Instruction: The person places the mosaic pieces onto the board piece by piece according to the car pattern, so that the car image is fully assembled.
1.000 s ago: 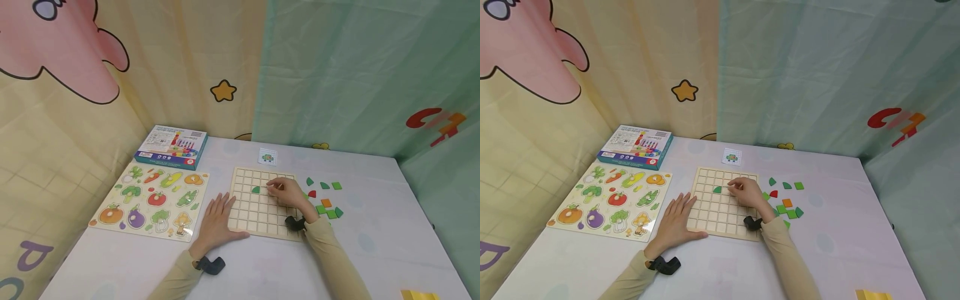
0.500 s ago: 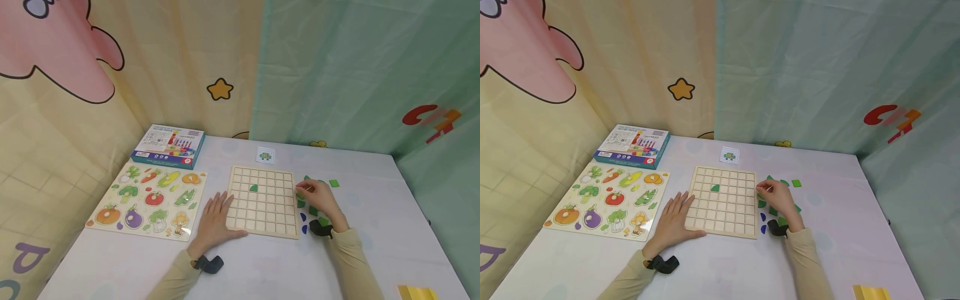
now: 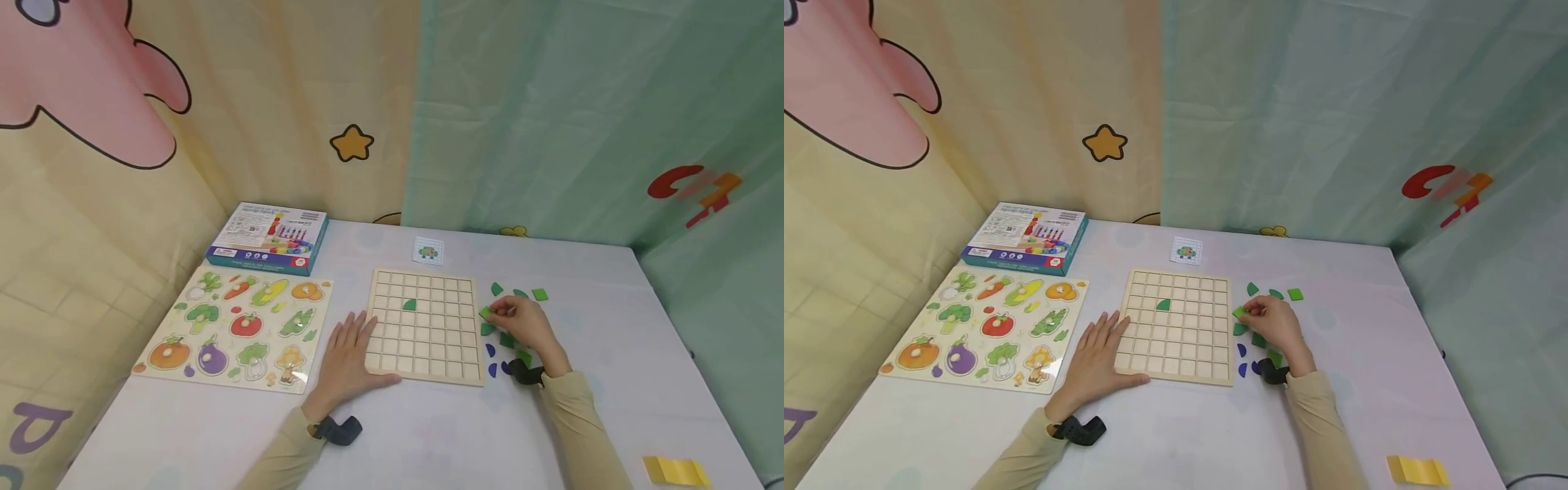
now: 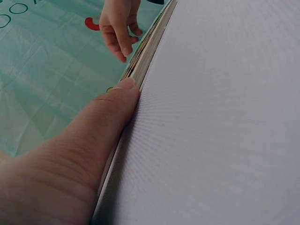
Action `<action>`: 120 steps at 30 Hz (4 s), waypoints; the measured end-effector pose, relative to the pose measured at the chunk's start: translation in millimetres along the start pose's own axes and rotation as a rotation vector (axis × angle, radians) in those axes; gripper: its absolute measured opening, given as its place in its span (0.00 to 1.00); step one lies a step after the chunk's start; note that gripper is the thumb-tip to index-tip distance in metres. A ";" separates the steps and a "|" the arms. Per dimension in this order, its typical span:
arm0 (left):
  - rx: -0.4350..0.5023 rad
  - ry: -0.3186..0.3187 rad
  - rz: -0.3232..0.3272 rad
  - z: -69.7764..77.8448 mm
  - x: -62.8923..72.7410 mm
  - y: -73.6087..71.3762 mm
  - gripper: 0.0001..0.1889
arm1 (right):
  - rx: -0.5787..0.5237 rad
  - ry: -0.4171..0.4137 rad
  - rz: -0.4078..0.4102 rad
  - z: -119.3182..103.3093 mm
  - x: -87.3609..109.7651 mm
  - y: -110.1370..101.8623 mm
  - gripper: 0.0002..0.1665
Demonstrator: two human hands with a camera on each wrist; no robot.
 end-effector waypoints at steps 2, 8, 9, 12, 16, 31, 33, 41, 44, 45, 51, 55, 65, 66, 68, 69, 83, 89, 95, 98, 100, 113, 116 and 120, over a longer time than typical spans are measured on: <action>-0.006 -0.001 -0.004 -0.8 -0.3 0.0 0.61 | 0.017 0.013 -0.006 0.6 -1.4 0.3 0.13; -0.004 0.001 -0.006 -0.5 -0.7 -0.4 0.61 | 0.063 0.067 -0.018 2.0 -4.2 1.5 0.15; -0.004 0.003 -0.003 -0.1 -0.7 -0.8 0.61 | 0.068 0.074 -0.018 2.4 -4.5 1.8 0.16; -0.001 0.010 0.012 0.6 0.1 -2.1 0.61 | 0.078 0.085 -0.024 3.7 -5.8 3.2 0.16; -0.001 0.017 0.022 0.4 0.6 -1.9 0.61 | 0.088 0.088 -0.034 4.9 -6.6 3.9 0.17; 0.005 0.013 0.012 0.2 -0.3 -0.9 0.61 | 0.081 0.141 -0.086 9.6 -10.4 3.0 0.17; 0.010 0.015 0.012 0.4 -0.3 -0.7 0.61 | 0.072 0.139 -0.091 9.5 -10.0 3.3 0.16; 0.005 0.005 0.001 -0.1 -0.1 0.9 0.61 | 0.052 0.129 -0.069 6.8 -7.0 4.2 0.15; -0.001 0.004 0.004 -0.6 0.1 0.6 0.61 | 0.054 0.123 -0.050 3.5 -6.2 4.4 0.14; -0.003 0.004 0.005 -0.8 0.2 0.4 0.62 | 0.055 0.121 -0.044 2.4 -6.0 4.3 0.14; -0.001 0.008 0.009 -0.6 0.0 -0.1 0.61 | 0.077 0.090 -0.042 -3.2 -4.3 5.8 0.12; 0.001 0.007 0.005 -0.9 0.0 0.3 0.61 | 0.086 0.045 -0.022 -7.1 -4.8 5.7 0.11; 0.002 0.003 0.002 -1.4 -0.1 0.1 0.61 | -0.010 -0.156 0.105 -30.8 -12.0 9.9 0.08; 0.001 0.002 0.000 -1.4 -0.3 0.2 0.61 | -0.021 -0.165 0.105 -33.5 -13.2 11.6 0.08; 0.001 0.004 -0.001 -1.4 -0.2 0.2 0.61 | -0.041 -0.169 0.096 -38.3 -15.7 16.8 0.07; 0.000 0.005 -0.001 -1.3 -0.2 0.3 0.61 | -0.047 -0.167 0.089 -40.6 -17.3 19.7 0.07; -0.022 -0.002 -0.015 -4.0 -0.9 3.8 0.62 | -0.094 -0.179 0.003 -71.4 -41.6 56.1 0.07; -0.023 -0.004 -0.015 -3.4 -0.5 1.7 0.62 | -0.051 -0.181 -0.017 -79.9 -46.9 63.7 0.06; -0.010 0.004 -0.009 -2.8 -0.2 0.5 0.61 | -0.035 -0.185 -0.023 -83.4 -49.8 68.1 0.05; -0.007 0.011 0.006 -2.7 -0.3 0.0 0.61 | -0.029 -0.184 -0.030 -83.6 -50.7 70.3 0.03; -0.006 0.019 0.021 -2.5 -0.3 -0.5 0.61 | -0.033 -0.171 -0.040 -82.7 -51.4 72.6 0.03; -0.006 0.021 0.021 -2.0 0.2 -0.5 0.61 | -0.016 -0.137 -0.061 -81.5 -52.6 75.6 0.05; -0.005 0.015 0.012 -1.9 0.4 -0.7 0.61 | -0.003 -0.129 -0.063 -81.0 -53.2 75.4 0.06; -0.005 0.018 0.015 -1.1 0.6 -1.1 0.61 | 0.053 -0.140 -0.078 -82.3 -53.6 75.9 0.08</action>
Point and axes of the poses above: each hand's wrist, its own x-axis away from the middle knuckle, its own y-axis out of the palm, z = x × y, the point moved 6 cm from there along -x, towards the middle knuckle, and after that the axes turned 8 degrees about -y, right-handed, at the moved point
